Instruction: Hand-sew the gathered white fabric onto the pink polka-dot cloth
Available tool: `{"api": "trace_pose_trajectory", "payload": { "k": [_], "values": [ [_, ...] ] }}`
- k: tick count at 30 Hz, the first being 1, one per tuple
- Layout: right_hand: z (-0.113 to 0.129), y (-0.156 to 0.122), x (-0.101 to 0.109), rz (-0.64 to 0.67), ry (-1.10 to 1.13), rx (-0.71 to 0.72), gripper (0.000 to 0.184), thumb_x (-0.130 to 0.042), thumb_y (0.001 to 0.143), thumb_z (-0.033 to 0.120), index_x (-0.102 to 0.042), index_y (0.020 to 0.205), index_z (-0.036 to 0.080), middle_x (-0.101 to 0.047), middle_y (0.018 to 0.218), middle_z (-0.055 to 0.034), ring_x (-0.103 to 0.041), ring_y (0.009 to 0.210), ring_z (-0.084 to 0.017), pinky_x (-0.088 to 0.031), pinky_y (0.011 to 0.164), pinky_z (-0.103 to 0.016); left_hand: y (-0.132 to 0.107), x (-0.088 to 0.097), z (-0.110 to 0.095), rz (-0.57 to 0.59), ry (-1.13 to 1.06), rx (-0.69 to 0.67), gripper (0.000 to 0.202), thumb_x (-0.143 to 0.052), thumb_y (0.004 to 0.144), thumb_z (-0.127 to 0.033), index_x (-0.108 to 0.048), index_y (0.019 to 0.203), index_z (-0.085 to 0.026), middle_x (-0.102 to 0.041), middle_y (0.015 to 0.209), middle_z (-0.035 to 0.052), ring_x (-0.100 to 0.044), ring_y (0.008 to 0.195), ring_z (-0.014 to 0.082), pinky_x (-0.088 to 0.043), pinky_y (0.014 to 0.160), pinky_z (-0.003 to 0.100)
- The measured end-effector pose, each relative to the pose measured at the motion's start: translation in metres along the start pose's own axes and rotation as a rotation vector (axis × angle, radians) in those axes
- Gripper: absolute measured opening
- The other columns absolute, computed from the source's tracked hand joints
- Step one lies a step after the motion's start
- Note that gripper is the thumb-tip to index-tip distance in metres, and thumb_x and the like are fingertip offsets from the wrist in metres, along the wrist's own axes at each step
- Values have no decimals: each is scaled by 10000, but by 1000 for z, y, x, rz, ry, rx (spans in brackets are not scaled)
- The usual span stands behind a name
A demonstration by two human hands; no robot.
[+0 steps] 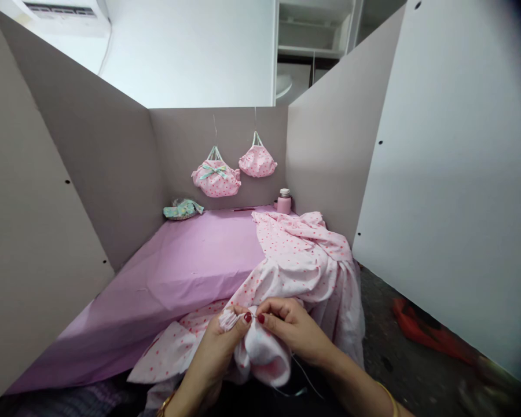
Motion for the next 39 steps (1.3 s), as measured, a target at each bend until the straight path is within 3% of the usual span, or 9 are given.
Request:
{"api": "trace_pose_trajectory", "payload": {
  "k": [7, 14, 19, 22, 25, 28, 30, 34, 39],
  "values": [
    [8, -1, -1, -23, -93, 76, 150, -446, 886, 309, -484, 930, 170, -517, 765, -8, -463, 662, -114, -371, 587, -207, -1, 1, -5, -65, -17, -36, 235, -719, 643, -312, -587, 719, -133, -609, 591, -14, -516, 517, 113, -401, 505, 203],
    [4, 1, -8, -3, 37, 53, 163, -403, 904, 308, -421, 1011, 187, -426, 609, 50, -366, 503, -83, -298, 477, -191, 0, -1, -4, -11, 29, -65, 207, -708, 651, -294, -576, 706, -143, -611, 557, -28, -526, 505, 115, -420, 512, 207],
    [7, -8, 5, -50, 111, -10, 228, -469, 874, 320, -422, 1057, 192, -473, 673, 31, -450, 536, -83, -372, 503, -185, -2, 18, -13, -254, 108, -156, 199, -653, 707, -341, -580, 771, -167, -612, 544, -50, -531, 469, 107, -414, 470, 186],
    [19, -22, 3, 140, 142, -46, 212, -478, 872, 329, -460, 1035, 195, -506, 661, 28, -481, 522, -82, -390, 488, -178, -2, 29, -18, -369, 154, -244, 214, -638, 714, -371, -586, 791, -178, -581, 515, -75, -495, 404, 90, -398, 437, 183],
    [38, -32, -4, 360, -100, 26, 154, -493, 864, 300, -573, 899, 174, -576, 700, -10, -539, 612, -115, -426, 571, -225, -2, 33, -19, -400, 202, -270, 247, -619, 718, -405, -588, 815, -180, -553, 481, -81, -466, 357, 95, -373, 399, 195],
    [55, -22, 10, 59, -459, 211, 161, -515, 853, 226, -619, 746, 165, -577, 708, -17, -527, 677, -135, -397, 631, -252, -4, 31, -21, -389, 309, -277, 255, -634, 700, -406, -602, 780, -166, -566, 502, -55, -484, 392, 120, -366, 406, 207],
    [58, -14, 12, -102, -541, 266, 121, -522, 848, 194, -628, 795, 167, -567, 716, -15, -518, 672, -135, -389, 614, -246, -5, 26, -23, -366, 396, -299, 226, -629, 710, -387, -610, 754, -166, -566, 517, -45, -489, 427, 131, -365, 428, 210],
    [48, -2, -8, -86, -677, 363, 185, -510, 860, 192, -605, 1018, 190, -577, 836, -42, -527, 764, -158, -400, 673, -262, -7, 12, -27, -225, 537, -396, 152, -585, 760, -315, -617, 735, -169, -608, 600, -12, -533, 552, 159, -394, 517, 217],
    [47, -10, -21, -94, -788, 557, 234, -410, 890, 169, -641, 924, 174, -514, 708, -48, -486, 657, -157, -386, 586, -266, -5, 2, -23, -88, 594, -404, 184, -529, 802, -310, -573, 684, -176, -589, 614, -8, -526, 579, 162, -397, 543, 221]
  ]
}}
Point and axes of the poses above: each hand's wrist, its own y-axis towards the middle knuckle, its own x-axis out of the back of the hand, z = x × y, the point moved 6 cm from there along y, towards the middle knuckle
